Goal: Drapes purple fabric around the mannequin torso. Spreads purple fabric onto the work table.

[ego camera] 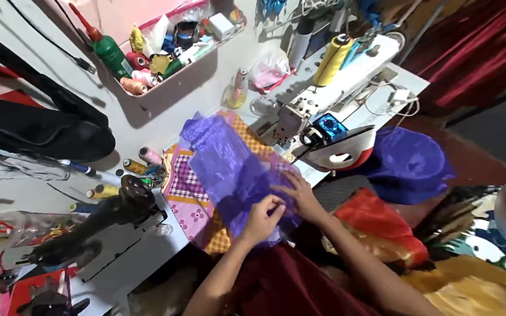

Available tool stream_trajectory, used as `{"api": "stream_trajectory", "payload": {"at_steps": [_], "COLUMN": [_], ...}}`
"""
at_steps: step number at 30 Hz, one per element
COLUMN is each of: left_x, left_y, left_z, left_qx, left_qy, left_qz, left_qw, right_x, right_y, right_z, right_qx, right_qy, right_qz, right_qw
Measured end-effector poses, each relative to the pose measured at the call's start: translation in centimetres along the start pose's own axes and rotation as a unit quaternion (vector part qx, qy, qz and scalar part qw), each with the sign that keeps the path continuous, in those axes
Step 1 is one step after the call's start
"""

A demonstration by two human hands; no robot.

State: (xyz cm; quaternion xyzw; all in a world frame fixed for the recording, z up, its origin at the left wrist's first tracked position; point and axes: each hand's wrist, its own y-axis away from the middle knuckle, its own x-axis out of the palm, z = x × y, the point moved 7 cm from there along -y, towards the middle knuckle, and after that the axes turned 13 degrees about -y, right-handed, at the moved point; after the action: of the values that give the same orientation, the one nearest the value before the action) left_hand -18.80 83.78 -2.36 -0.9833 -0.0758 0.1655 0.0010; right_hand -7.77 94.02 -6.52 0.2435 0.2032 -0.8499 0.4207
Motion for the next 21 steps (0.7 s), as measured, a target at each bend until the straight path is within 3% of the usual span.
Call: {"api": "stream_trajectory", "payload": {"at_steps": [3, 5, 8, 11, 14, 17, 19, 20, 21], "left_x": [-0.6, 0.2, 2.6, 4.2, 5.3, 6.8, 5.8, 4.7, 2.9], "left_y": [3.9, 6.8, 12.3, 21.0, 33.6, 46.7, 53.0, 55.4, 57.0], "left_z": [-1.6, -1.1, 1.3, 6.2, 11.9, 16.4, 14.9, 13.1, 10.8], "left_qx": [0.029, 0.012, -0.128, -0.312, -0.504, -0.563, -0.577, -0.606, -0.664], "left_qy": [-0.069, -0.134, -0.070, 0.014, 0.185, 0.288, 0.191, 0.167, 0.215], "left_qz": [-0.133, -0.104, -0.066, -0.131, -0.239, -0.440, -0.535, -0.538, -0.474], "left_qw": [0.988, 0.985, 0.987, 0.941, 0.810, 0.638, 0.587, 0.562, 0.537], "right_x": [0.5, 1.8, 4.6, 7.9, 10.2, 11.1, 11.5, 11.7, 12.0], "right_y": [1.9, 3.0, 4.0, 3.8, 3.7, 5.1, 6.2, 6.7, 7.1], "right_z": [2.8, 4.5, 6.9, 6.8, 5.5, 5.7, 5.8, 5.8, 5.8], "right_qx": [-0.007, 0.025, 0.036, 0.003, 0.015, 0.028, 0.037, 0.047, 0.062], "right_qy": [-0.090, -0.195, -0.302, -0.293, -0.166, -0.102, -0.078, -0.064, -0.049], "right_qz": [0.152, 0.255, 0.368, 0.394, 0.371, 0.397, 0.419, 0.426, 0.429], "right_qw": [0.984, 0.947, 0.879, 0.871, 0.914, 0.911, 0.904, 0.901, 0.900]}}
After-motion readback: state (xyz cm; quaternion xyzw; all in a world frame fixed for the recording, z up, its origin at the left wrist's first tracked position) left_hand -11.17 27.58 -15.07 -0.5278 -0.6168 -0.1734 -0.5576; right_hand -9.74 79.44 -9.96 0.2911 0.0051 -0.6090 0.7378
